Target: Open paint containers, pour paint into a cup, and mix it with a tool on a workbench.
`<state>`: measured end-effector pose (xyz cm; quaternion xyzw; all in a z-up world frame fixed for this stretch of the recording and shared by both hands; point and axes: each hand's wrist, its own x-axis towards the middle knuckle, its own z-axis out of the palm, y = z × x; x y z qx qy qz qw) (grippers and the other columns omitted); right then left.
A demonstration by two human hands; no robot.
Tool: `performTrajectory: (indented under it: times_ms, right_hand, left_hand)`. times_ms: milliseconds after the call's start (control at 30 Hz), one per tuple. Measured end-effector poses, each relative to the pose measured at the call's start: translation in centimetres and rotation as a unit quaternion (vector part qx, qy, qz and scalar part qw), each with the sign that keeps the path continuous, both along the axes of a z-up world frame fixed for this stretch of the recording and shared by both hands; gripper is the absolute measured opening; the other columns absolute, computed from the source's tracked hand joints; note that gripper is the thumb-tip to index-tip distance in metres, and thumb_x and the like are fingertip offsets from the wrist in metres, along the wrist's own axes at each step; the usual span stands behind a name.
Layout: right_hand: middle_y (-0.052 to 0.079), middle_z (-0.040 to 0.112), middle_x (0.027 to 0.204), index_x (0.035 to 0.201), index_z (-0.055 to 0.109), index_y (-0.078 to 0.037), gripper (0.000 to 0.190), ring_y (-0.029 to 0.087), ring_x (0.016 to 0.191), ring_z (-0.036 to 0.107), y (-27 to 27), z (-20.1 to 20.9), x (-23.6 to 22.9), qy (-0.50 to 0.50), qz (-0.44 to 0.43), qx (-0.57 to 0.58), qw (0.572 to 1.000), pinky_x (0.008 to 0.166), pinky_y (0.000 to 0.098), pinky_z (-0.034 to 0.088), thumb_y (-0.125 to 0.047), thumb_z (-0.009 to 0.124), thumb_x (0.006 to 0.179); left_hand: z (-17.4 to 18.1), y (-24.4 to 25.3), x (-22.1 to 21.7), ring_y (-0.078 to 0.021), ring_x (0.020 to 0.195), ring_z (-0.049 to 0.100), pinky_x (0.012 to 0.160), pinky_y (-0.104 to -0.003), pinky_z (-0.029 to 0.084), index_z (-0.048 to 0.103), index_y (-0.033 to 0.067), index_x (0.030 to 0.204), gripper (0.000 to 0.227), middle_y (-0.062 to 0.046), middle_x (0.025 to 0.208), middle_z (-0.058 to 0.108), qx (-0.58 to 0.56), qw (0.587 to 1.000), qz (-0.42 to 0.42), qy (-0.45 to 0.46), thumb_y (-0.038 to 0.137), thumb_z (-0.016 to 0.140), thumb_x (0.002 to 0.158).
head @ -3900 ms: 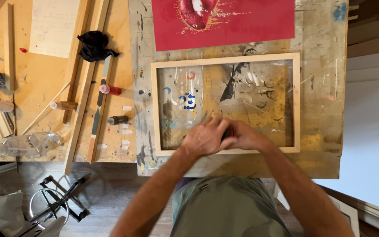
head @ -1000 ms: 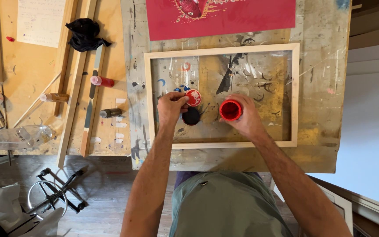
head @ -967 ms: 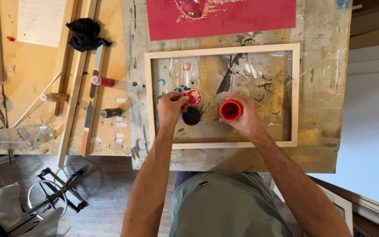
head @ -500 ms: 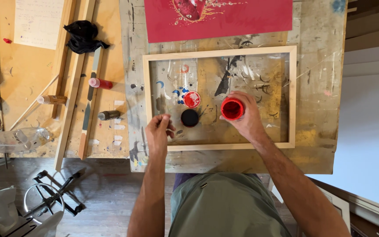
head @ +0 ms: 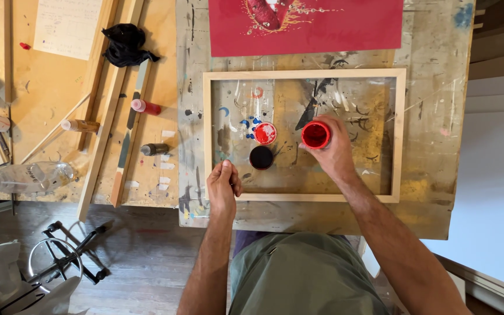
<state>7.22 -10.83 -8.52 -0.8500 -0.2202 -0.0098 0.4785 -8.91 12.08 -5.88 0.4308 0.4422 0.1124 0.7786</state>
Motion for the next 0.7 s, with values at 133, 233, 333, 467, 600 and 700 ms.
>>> performTrajectory:
  times_ms: [133, 233, 333, 467, 600, 700]
  right_hand:
    - [0.023, 0.059, 0.123, 0.126, 0.063, 0.0, 0.069, 0.047, 0.116, 0.062, -0.2, -0.1, -0.2, 0.028, -0.019, -0.011, 0.999, 0.099, 0.0542, 0.053, -0.021, 0.098, 0.071]
    - [0.023, 0.058, 0.124, 0.127, 0.062, -0.001, 0.069, 0.047, 0.118, 0.061, -0.4, -0.3, -0.1, 0.035, -0.024, -0.009, 0.999, 0.099, 0.0551, 0.053, -0.02, 0.097, 0.071]
    - [0.023, 0.057, 0.125, 0.128, 0.062, -0.001, 0.069, 0.047, 0.119, 0.06, -0.9, -1.1, -0.1, 0.032, -0.023, -0.005, 0.999, 0.1, 0.0558, 0.053, -0.019, 0.097, 0.071]
    - [0.022, 0.057, 0.128, 0.129, 0.063, -0.003, 0.069, 0.046, 0.121, 0.059, -1.1, -1.4, -0.1, 0.022, -0.027, -0.011, 0.999, 0.101, 0.0549, 0.053, -0.019, 0.097, 0.071]
    - [0.021, 0.056, 0.127, 0.128, 0.063, -0.003, 0.068, 0.048, 0.12, 0.059, -1.3, -1.4, -0.1, 0.025, -0.025, -0.01, 0.999, 0.1, 0.0555, 0.053, -0.017, 0.097, 0.071]
    - [0.017, 0.056, 0.126, 0.124, 0.066, -0.006, 0.065, 0.041, 0.12, 0.061, -1.6, -2.1, 0.0, -0.04, -0.043, -0.05, 0.997, 0.101, 0.0489, 0.053, -0.021, 0.098, 0.069]
  left_hand:
    - [1.0, 0.1, -0.1, -0.0145, 0.038, 0.048, 0.031, -0.025, 0.037, 0.066, 0.0011, 0.088, 0.026, -0.01, 0.065, 0.052, 0.051, 0.998, -0.046, -0.007, 0.014, 0.053, 0.108]
    - [2.4, 0.0, 0.1, -0.0148, 0.039, 0.053, 0.034, -0.023, 0.037, 0.071, -0.0004, 0.099, 0.02, -0.015, 0.074, 0.065, 0.068, 0.995, -0.064, -0.019, 0.008, 0.054, 0.106]
    - [2.7, -0.1, 0.0, -0.016, 0.039, 0.057, 0.035, -0.023, 0.037, 0.073, -0.0021, 0.105, 0.017, -0.019, 0.079, 0.072, 0.078, 0.994, -0.073, -0.024, 0.003, 0.057, 0.103]
    - [1.0, 0.2, -0.5, -0.0165, 0.038, 0.059, 0.034, -0.022, 0.037, 0.075, -0.0038, 0.104, 0.012, -0.022, 0.081, 0.076, 0.092, 0.992, -0.076, -0.026, 0.002, 0.07, 0.095]
    - [2.1, 0.5, -0.1, -0.0155, 0.037, 0.058, 0.035, -0.021, 0.036, 0.077, -0.0023, 0.096, 0.01, -0.02, 0.077, 0.076, 0.099, 0.993, -0.069, 0.014, 0.004, 0.078, 0.089]
    - [2.1, 0.7, -0.1, -0.0154, 0.037, 0.058, 0.035, -0.022, 0.037, 0.078, -0.0009, 0.093, 0.009, -0.02, 0.075, 0.076, 0.103, 0.993, -0.063, 0.017, 0.006, 0.08, 0.088]
